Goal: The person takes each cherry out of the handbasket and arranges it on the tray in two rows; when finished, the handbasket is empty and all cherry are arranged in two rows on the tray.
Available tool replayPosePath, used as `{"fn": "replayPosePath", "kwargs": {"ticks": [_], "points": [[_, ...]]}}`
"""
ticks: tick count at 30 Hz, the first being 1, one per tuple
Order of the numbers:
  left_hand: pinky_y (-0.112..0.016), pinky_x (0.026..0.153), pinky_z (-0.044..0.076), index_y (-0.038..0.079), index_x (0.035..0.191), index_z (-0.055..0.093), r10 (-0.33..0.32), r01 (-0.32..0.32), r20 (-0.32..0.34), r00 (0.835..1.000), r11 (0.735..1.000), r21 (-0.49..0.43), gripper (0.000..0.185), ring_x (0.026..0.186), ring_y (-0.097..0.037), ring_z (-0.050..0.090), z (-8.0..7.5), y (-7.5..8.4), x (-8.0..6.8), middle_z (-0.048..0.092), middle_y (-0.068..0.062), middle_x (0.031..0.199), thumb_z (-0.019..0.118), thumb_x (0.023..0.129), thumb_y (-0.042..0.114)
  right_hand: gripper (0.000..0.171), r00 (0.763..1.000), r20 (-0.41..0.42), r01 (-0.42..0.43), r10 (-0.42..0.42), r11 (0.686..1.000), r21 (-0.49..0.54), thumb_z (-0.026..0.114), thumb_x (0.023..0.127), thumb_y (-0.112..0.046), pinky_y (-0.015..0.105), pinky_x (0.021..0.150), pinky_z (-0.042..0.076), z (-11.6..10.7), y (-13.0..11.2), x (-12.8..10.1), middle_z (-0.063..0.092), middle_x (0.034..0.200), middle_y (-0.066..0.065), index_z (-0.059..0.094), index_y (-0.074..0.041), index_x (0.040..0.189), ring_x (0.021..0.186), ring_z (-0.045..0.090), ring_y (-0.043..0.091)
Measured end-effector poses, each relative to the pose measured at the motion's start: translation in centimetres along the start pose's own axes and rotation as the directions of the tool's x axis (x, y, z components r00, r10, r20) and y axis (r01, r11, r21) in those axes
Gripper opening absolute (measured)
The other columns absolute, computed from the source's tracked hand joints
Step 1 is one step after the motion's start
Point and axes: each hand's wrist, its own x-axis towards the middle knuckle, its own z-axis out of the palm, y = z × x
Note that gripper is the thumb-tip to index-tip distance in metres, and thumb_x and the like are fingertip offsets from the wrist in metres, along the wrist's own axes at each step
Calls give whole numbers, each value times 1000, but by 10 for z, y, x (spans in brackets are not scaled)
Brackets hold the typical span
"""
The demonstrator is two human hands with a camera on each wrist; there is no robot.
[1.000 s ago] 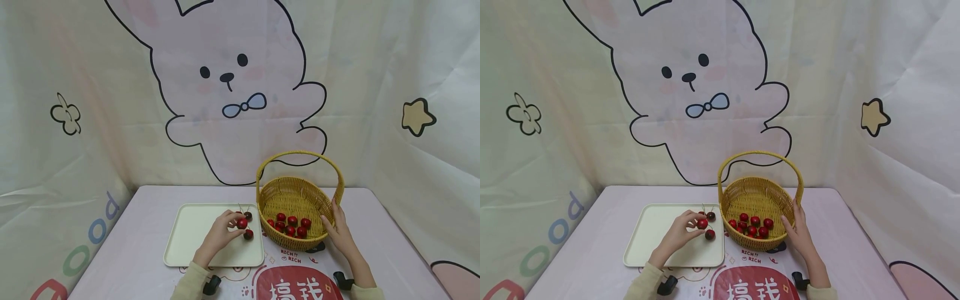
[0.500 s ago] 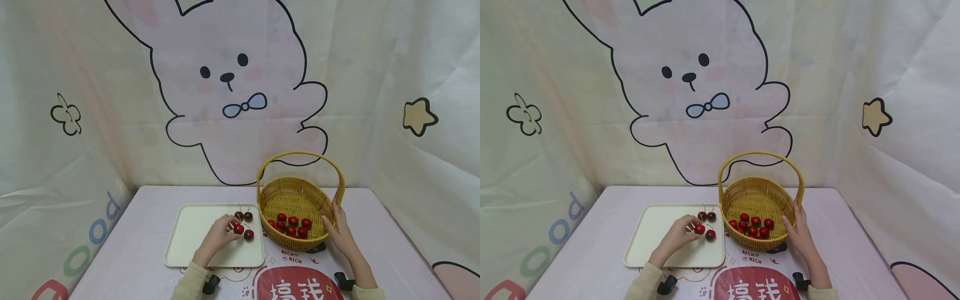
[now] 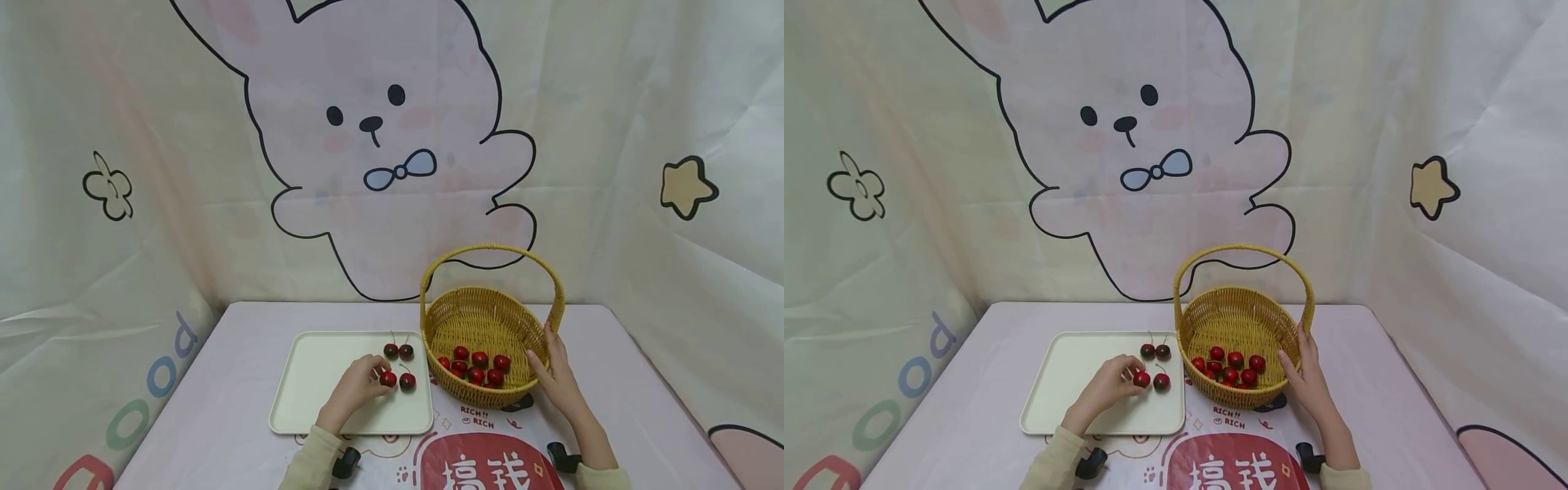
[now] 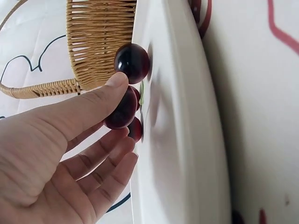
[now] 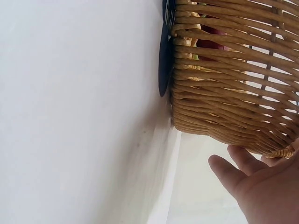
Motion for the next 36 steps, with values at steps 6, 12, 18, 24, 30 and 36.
{"fn": "replayPosePath", "kwargs": {"ticks": [6,12,18,24,30,36], "points": [[-21,60,42,9,92,65,-9,9,5,1000,1000,1,30,69,-14,53,2,-2,-1,59,-4,80,82,67,15,73,1000,0,6,-6,1000,3,47,96,-22,76,89,23,0,-1,0,2,150,28,-3,-22,150,127,19,58],[-21,60,41,8,93,65,-45,45,8,999,999,-7,33,69,-12,51,4,-3,0,59,-4,80,83,66,17,74,1000,-2,9,-9,1000,6,48,96,-21,76,89,23,-1,-4,1,3,149,29,-2,-21,150,127,20,58],[-21,59,41,8,94,65,-59,59,-5,998,998,-32,33,68,-12,50,8,-4,1,60,-4,81,82,68,16,74,1000,-5,19,-19,1000,15,49,95,-19,76,89,23,-1,-6,1,5,148,31,-1,-18,150,126,20,59],[-22,60,42,8,96,65,-66,66,-18,998,997,-38,33,69,-12,51,11,-6,1,60,-4,82,81,70,19,74,1000,-4,16,-16,1000,20,49,95,-19,76,88,23,-1,-6,1,4,148,31,-1,-17,150,126,20,59],[-22,61,43,7,98,65,-55,54,-20,998,998,-43,35,70,-13,53,12,-7,1,61,-4,82,81,70,19,74,1000,0,11,-11,1000,19,49,96,-20,76,89,23,-2,-7,1,3,149,30,-1,-16,150,127,19,59],[-23,62,43,5,100,66,-48,47,-17,999,998,-50,36,71,-14,54,12,-9,2,61,-5,83,81,69,17,73,1000,7,13,-13,1000,24,48,96,-19,76,88,23,-2,-8,0,2,149,29,-1,-13,150,127,18,59]]}}
